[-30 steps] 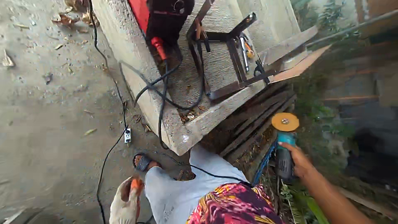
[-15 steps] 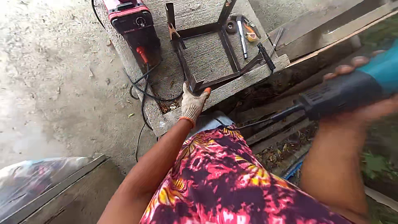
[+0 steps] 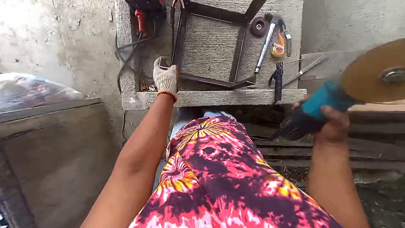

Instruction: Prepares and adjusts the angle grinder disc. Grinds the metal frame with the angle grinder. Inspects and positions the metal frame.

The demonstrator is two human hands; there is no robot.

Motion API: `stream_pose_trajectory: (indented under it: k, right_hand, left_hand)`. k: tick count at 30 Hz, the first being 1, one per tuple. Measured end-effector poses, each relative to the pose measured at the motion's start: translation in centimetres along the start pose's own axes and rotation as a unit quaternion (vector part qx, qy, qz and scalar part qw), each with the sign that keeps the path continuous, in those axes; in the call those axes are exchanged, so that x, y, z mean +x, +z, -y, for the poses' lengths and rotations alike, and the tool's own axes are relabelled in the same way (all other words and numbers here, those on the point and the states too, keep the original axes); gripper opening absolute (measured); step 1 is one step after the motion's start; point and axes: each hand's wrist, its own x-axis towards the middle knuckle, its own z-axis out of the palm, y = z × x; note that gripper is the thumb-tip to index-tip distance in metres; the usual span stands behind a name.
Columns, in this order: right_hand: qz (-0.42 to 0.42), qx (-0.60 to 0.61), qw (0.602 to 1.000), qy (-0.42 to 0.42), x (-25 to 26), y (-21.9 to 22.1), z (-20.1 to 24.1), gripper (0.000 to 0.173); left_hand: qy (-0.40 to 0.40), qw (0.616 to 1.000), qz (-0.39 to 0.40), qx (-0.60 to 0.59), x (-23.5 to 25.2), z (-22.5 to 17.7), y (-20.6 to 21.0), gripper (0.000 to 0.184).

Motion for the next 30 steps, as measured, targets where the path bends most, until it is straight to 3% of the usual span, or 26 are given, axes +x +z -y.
stream_pose_trajectory:
  k: [7,12,16,18,20,22,24,26,27,28,30]
  right_hand:
    - [0.041,0.002,0.998,0.041,2.1,1.0,0.8,0.06]
    - [0.082,-0.002,0.995,0.064,5.3,0.9,1.5,0.06]
    - [0.112,-0.017,0.99,0.085,10.8,0.6,0.5,0.065]
    - [0.115,-0.056,0.984,0.121,13.3,0.9,-0.3,0.074]
    - [0.123,-0.074,0.976,0.162,15.1,1.5,-0.8,0.078]
    - [0.136,-0.064,0.972,0.182,17.6,2.8,-1.5,0.071]
    - [0.157,-0.023,0.964,0.212,19.5,4.4,-2.0,0.064]
    - [0.193,0.036,0.952,0.233,21.3,6.2,-2.6,0.062]
    - [0.209,0.071,0.945,0.241,22.1,7.0,-2.9,0.064]
    - [0.224,0.109,0.937,0.246,22.8,7.7,-3.2,0.066]
    - [0.245,0.165,0.923,0.248,23.8,9.0,-3.8,0.07]
  left_hand:
    - [0.048,0.996,0.062,0.031,7.6,-3.8,-1.8,0.068]
    - [0.037,0.993,0.106,-0.023,12.3,-5.1,-2.1,0.07]
    - [-0.009,0.997,0.073,-0.028,12.9,-6.5,-1.7,0.074]
    - [-0.023,0.999,0.022,0.013,12.9,-6.0,-1.7,0.086]
    - [-0.003,0.997,-0.052,0.057,10.2,-4.4,-1.4,0.097]
    - [0.075,0.991,-0.113,-0.016,4.2,-5.5,-0.5,0.098]
    - [0.184,0.97,-0.113,-0.112,-4.0,-5.4,1.9,0.079]
    - [0.212,0.969,-0.015,-0.126,-12.6,-4.7,4.5,0.053]
    - [0.183,0.975,0.073,-0.098,-16.2,-4.6,5.6,0.044]
    - [0.14,0.973,0.173,-0.058,-18.7,-4.8,6.8,0.042]
    - [0.071,0.936,0.338,0.063,-20.7,-5.7,9.6,0.06]
